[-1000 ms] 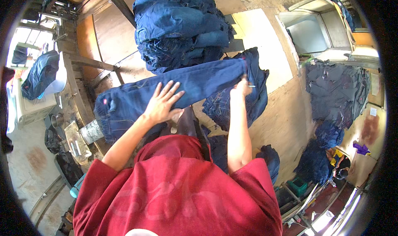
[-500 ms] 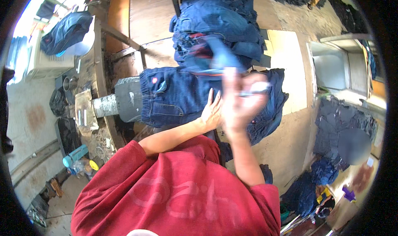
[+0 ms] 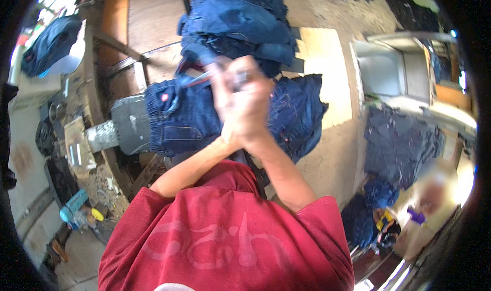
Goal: The person repeatedly picks up pairs of jeans from a pile, lays them flat on a table, and marks specific areas with a white marker. The person then folds the jeans and places them back on the pile. This process is repeated for multiple pairs of jeans.
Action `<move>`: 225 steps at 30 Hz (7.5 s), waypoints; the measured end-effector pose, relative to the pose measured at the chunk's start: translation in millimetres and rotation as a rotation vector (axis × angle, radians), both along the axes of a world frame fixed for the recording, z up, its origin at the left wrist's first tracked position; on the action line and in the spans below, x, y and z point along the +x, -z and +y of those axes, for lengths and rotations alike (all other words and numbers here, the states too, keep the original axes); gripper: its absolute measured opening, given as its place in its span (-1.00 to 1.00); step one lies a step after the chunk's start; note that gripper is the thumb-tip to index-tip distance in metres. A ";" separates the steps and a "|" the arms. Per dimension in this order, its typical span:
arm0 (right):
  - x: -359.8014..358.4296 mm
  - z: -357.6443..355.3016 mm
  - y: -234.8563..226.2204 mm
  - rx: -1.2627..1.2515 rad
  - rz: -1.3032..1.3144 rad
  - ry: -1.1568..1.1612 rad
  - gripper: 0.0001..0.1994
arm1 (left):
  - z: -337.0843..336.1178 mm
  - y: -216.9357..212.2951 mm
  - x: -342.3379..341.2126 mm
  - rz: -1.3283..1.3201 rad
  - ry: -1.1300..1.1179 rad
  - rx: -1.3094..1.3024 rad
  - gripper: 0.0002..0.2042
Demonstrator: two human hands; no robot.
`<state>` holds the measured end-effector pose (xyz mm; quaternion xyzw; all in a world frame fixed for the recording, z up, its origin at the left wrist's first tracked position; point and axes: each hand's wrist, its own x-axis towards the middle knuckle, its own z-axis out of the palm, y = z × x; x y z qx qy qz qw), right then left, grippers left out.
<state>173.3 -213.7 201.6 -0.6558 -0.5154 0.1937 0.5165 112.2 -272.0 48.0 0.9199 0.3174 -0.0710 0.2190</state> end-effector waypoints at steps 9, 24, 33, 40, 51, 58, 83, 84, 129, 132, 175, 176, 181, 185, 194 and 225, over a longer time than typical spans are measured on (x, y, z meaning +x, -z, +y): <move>187.1 -82.2 -35.8 -0.493 -0.090 0.536 -0.64 | 89.6 -3.3 -176.3 -0.167 -0.324 0.158 -0.18; -34.1 -103.0 66.3 -0.482 -0.152 -0.034 -0.77 | 139.7 33.8 -79.4 -0.303 -0.232 0.085 0.05; -76.8 -60.3 133.0 -0.302 -0.365 0.090 -0.77 | 213.2 74.4 -50.6 -0.380 0.005 -0.063 -0.22; -77.6 -21.7 153.9 -0.330 -0.484 0.174 -0.86 | 218.6 76.7 -41.3 -0.286 -0.171 -0.277 -0.53; -84.3 -71.5 128.7 -0.514 -0.571 0.081 -0.77 | 217.4 86.7 -44.4 -0.352 -0.198 -0.299 -0.63; -73.5 -35.0 152.4 -0.420 -0.458 0.152 -0.92 | 216.8 80.3 -42.9 -0.362 -0.257 -0.311 -0.68; -80.3 -33.6 136.5 -0.556 -0.576 0.125 -0.87 | 214.7 78.1 -44.9 -0.401 -0.208 -0.202 -0.73; -79.4 -35.6 134.5 -0.544 -0.577 0.126 -0.87 | 214.7 78.6 -45.1 -0.394 -0.208 -0.201 -0.73; -48.7 -36.8 143.0 -0.727 -0.267 0.066 -0.89 | 212.0 71.6 -42.2 -0.300 -0.259 -0.225 -0.73; -32.9 -58.0 142.5 -0.476 0.352 0.350 -0.79 | 215.3 67.2 -41.8 -0.357 -0.196 -0.256 -0.69; -224.3 30.1 126.0 -0.497 -0.427 0.095 -0.86 | 242.9 42.2 -263.9 -0.501 -0.146 -0.381 -0.65; -225.3 30.2 125.4 -0.554 -0.444 0.082 -0.90 | 243.1 41.8 -263.9 -0.503 -0.144 -0.380 -0.65; -227.5 29.3 123.6 -0.625 -0.413 0.105 -0.95 | 244.1 42.1 -264.1 -0.447 -0.154 -0.433 -0.65; -221.4 36.1 130.5 -0.520 -0.310 0.169 -0.96 | 244.0 46.3 -264.2 -0.499 -0.152 -0.415 -0.67; -214.9 35.1 123.4 -0.554 -0.327 0.084 -0.92 | 241.5 49.5 -265.1 -0.492 -0.164 -0.398 -0.70; -209.4 39.2 121.1 -0.739 -0.334 0.055 -0.95 | 238.2 43.9 -262.2 -0.451 -0.207 -0.383 -0.63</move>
